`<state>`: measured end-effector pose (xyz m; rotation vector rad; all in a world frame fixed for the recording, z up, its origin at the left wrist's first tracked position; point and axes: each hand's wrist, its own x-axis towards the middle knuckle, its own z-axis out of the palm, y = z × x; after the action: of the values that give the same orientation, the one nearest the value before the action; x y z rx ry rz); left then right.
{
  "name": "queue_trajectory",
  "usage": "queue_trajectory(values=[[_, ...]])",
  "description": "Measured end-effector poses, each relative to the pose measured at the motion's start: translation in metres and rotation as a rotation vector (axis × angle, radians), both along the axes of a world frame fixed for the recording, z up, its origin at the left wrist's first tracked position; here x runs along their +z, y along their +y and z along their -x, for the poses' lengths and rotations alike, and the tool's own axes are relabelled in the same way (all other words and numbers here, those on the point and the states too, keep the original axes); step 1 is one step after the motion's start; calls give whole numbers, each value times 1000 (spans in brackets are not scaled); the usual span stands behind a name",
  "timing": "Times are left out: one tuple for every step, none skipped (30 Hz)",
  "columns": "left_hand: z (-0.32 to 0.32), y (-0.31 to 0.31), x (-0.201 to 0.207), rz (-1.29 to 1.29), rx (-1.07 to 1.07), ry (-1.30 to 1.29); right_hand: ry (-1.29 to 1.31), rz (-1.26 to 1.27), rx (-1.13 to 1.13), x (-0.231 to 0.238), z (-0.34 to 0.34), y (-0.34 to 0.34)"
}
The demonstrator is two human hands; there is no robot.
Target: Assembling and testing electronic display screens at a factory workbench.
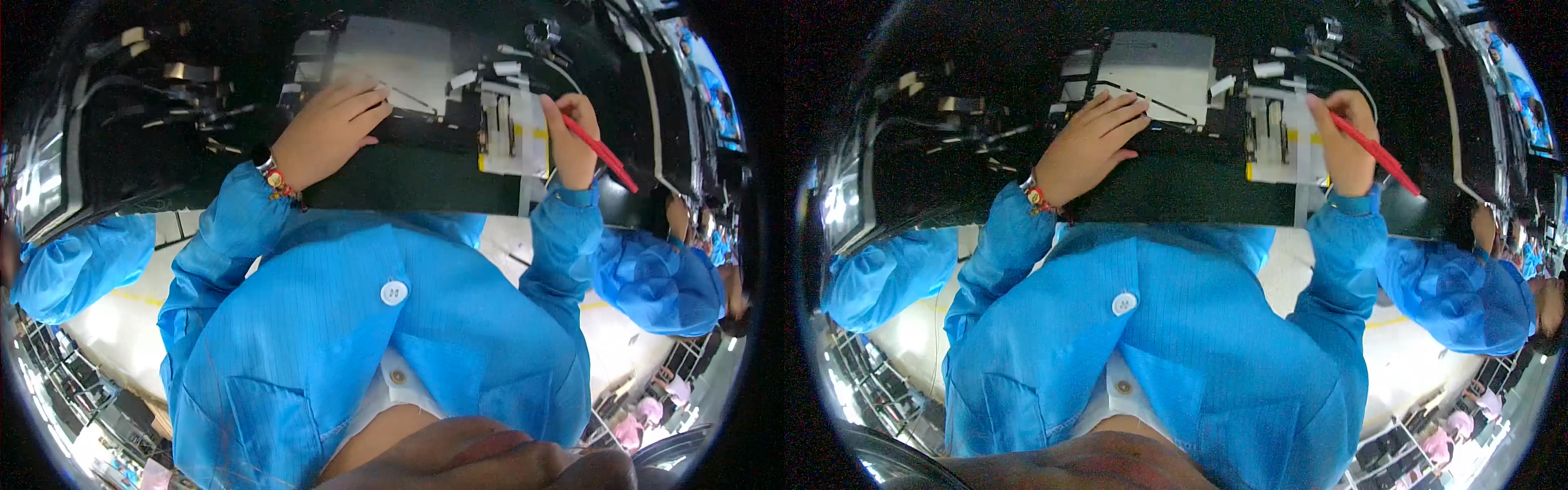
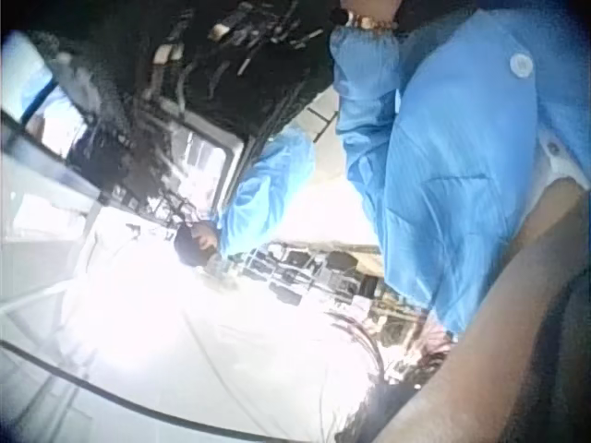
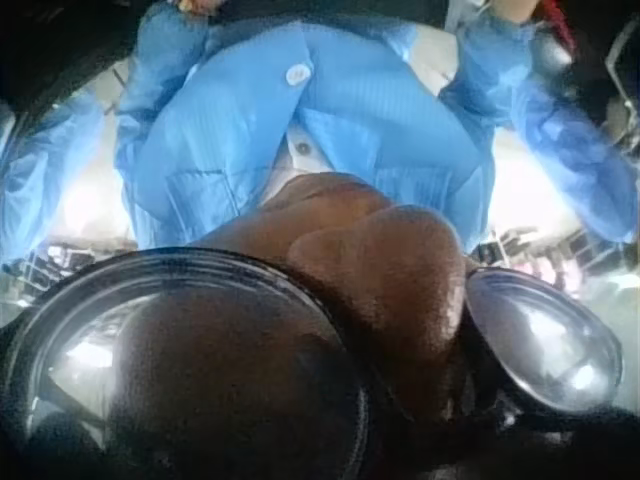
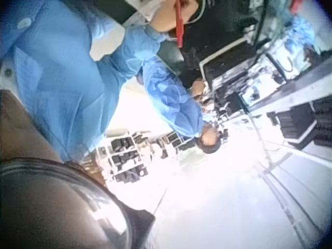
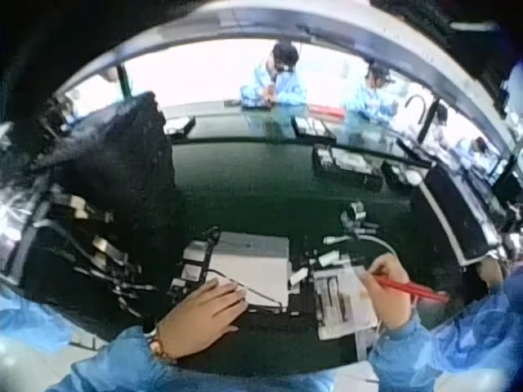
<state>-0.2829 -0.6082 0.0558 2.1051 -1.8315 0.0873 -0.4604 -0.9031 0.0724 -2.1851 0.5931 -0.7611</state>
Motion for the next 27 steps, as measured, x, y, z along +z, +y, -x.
queue_trajectory(values=[[-7,-2,0,24,-20,-63,14,122,-40,1,4,-14],[-17,-2,-3,6,-7,-29,28,159,-64,1,9,-28],[-22,-2,-6,10,6,-56,86,201,-101,5,13,-38],[-26,-3,-10,12,28,-67,144,247,-120,5,18,-53],[-29,-4,-14,14,49,-76,203,293,-142,1,24,-69],[-32,-8,-19,0,86,-73,185,292,-148,-5,29,-83],[-36,-15,-23,3,89,-88,216,343,-132,-10,32,-96],[-44,-24,-28,40,132,-130,248,395,-119,-14,34,-107],[-52,-37,-32,77,166,-166,241,396,-129,-16,37,-114],[-60,-49,-31,90,190,-164,299,471,-105,-17,36,-121],[-70,-60,-32,95,184,-173,359,546,-83,-17,36,-126],[-82,-75,-36,123,207,-159,400,296,-137,-20,35,-132],[-95,-88,-37,148,231,-146,391,298,-149,-19,32,-136],[-110,-100,-36,139,237,-139,387,419,-79,-18,28,-138],[-129,-112,-39,150,225,-149,383,542,-10,-14,19,-141],[-145,-122,-43,133,266,-112,323,492,7,-3,6,-137],[-163,-133,-46,115,307,-76,230,513,24,7,-12,-136],[-175,-145,-35,58,338,-92,141,533,39,16,-31,-134],[-180,-154,-18,-13,374,-117,72,557,92,29,-51,-129],[-193,-165,-11,-53,393,-81,0,580,149,35,-74,-132],[-208,-176,-4,-94,407,-47,-12,572,161,35,-95,-137],[-221,-183,-3,-84,401,-63,100,556,142,27,-116,-152],[-234,-187,-11,-4,424,-90,200,561,110,15,-136,-165],[-245,-191,-16,77,447,-118,357,589,84,-11,-152,-176],[-253,-197,-20,86,458,-126,516,616,68,-28,-166,-184],[-258,-200,-28,175,512,-171,508,628,94,-23,-177,-176],[-257,-199,-33,259,568,-218,769,638,92,-14,-182,-158]])
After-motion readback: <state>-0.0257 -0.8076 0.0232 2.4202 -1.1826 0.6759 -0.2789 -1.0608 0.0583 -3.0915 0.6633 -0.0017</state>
